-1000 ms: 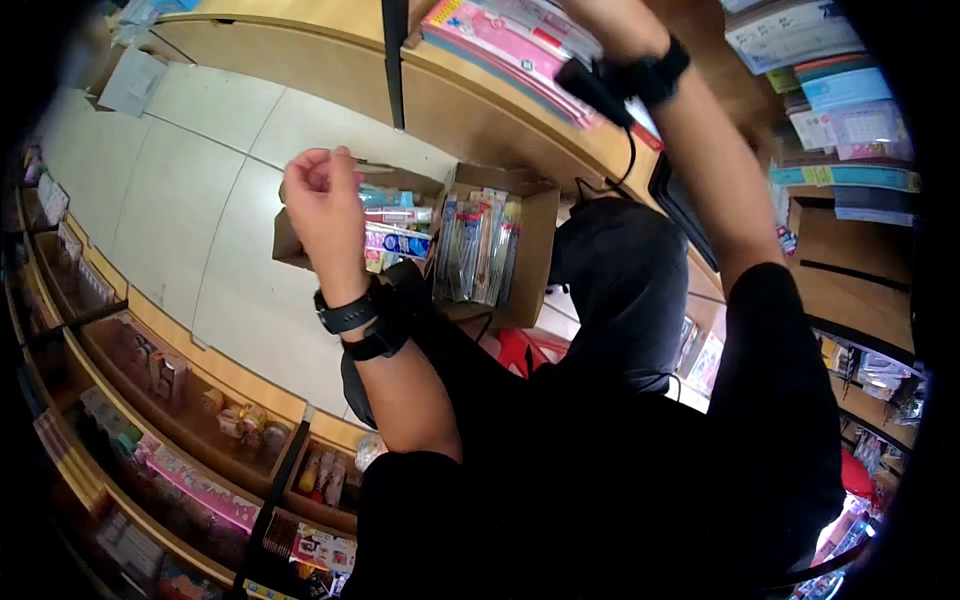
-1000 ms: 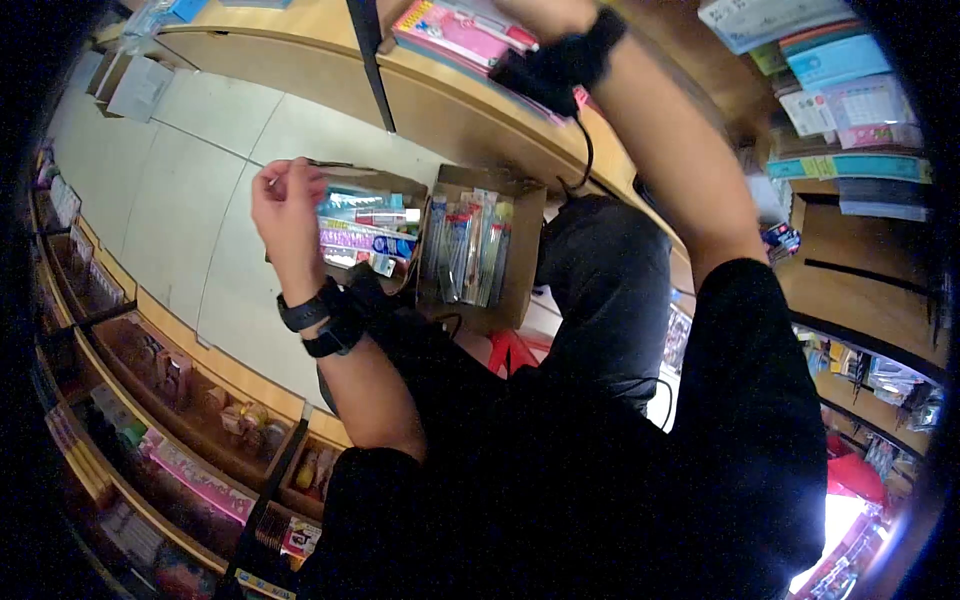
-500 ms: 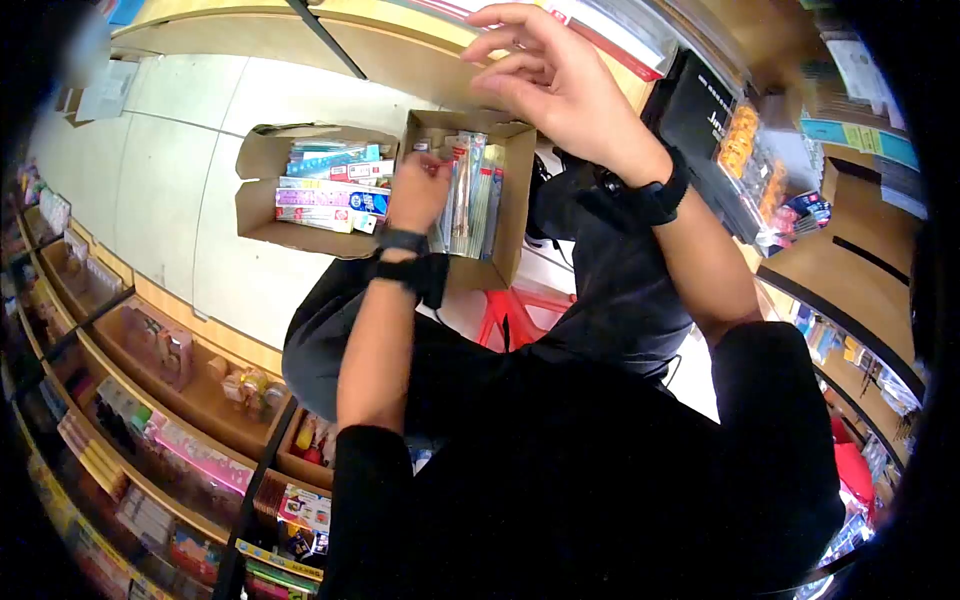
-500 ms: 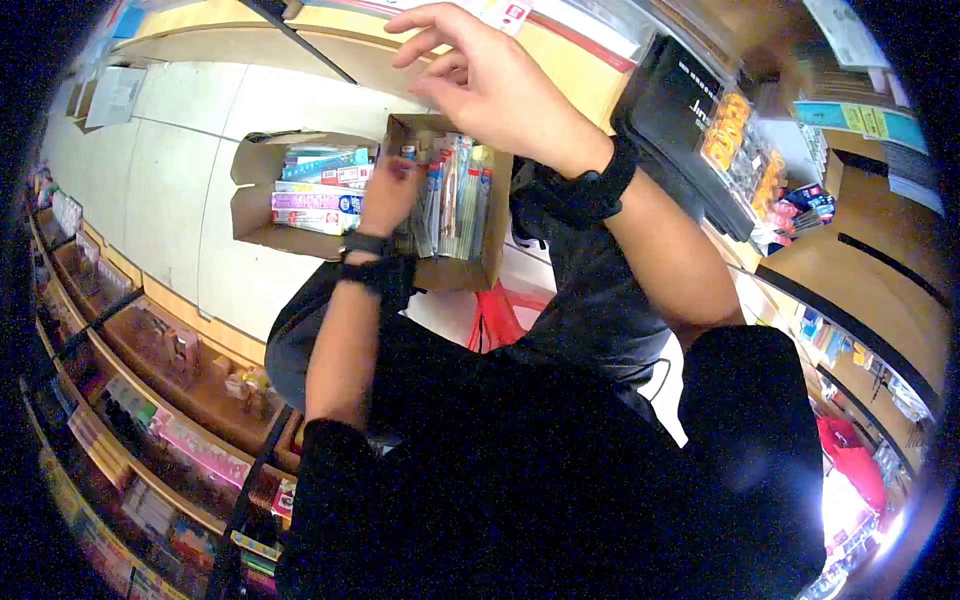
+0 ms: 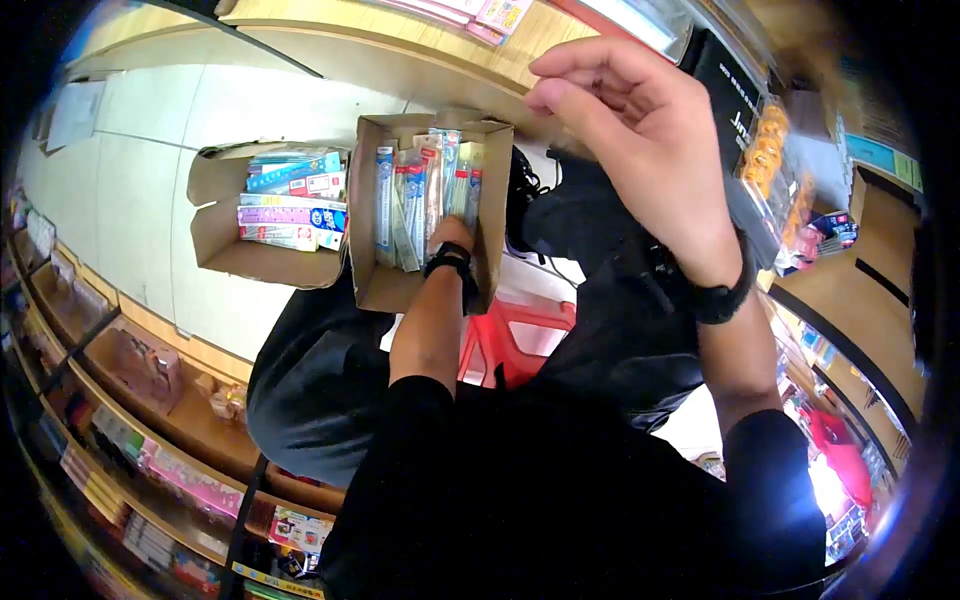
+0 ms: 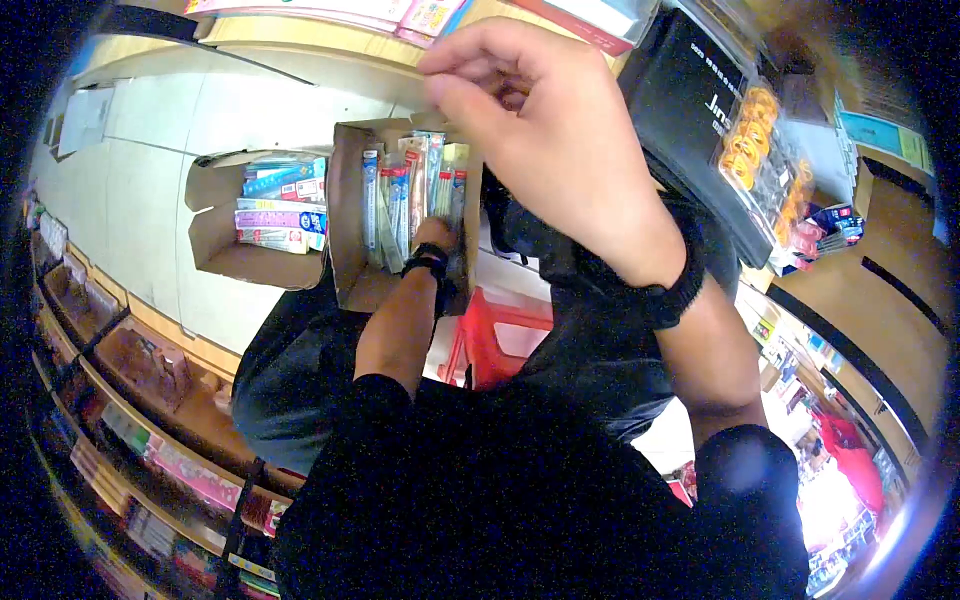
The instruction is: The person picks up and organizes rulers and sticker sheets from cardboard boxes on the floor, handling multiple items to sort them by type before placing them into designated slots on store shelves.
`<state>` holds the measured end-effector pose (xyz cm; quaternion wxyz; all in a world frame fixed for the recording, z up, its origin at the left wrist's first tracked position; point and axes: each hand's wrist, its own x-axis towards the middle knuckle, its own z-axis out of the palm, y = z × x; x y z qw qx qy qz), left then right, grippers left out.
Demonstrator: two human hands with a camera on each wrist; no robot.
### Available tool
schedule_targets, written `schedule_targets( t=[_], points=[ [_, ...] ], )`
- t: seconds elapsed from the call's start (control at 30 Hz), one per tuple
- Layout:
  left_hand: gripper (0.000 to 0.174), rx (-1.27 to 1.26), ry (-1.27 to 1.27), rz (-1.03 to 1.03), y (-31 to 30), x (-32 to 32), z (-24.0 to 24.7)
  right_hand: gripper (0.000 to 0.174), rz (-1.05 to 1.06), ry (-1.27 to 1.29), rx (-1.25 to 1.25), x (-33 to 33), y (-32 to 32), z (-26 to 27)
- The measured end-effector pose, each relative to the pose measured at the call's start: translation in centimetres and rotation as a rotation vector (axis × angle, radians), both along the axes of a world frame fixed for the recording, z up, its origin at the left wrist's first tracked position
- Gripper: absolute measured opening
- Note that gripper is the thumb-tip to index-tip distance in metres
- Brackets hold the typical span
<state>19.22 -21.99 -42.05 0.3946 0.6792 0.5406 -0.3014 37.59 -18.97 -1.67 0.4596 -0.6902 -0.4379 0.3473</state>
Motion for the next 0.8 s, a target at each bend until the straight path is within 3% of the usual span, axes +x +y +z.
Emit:
schedule_targets(
  t=[0.2,0.3,0.4,0.7,0.8],
  points=[
    [0.027,0.003,0.044,-0.056,0.4,2.4,3.7,0.016,0.003,0.033,0.013,-0.4,0.1,1.0],
    [0.025,0.089,-0.039,-0.131,-0.3,2.5,3.1,0.015,0.005,0.045,0.045,-0.4,-0.1,1.0],
    [0.025,0.07,-0.051,-0.086,0.3,2.7,4.7,0.015,-0.013,0.06,0.039,-0.5,0.0,1.1],
    [0.029,0.131,-0.13,-0.023,-0.3,1.3,0.1,0.015,0.009,0.07,0.038,-0.2,0.1,0.7],
    [0.028,0.104,-0.157,-0.094,1.9,0.3,3.0,0.016,-0.037,0.065,0.117,0.5,0.1,1.0]
  ],
)
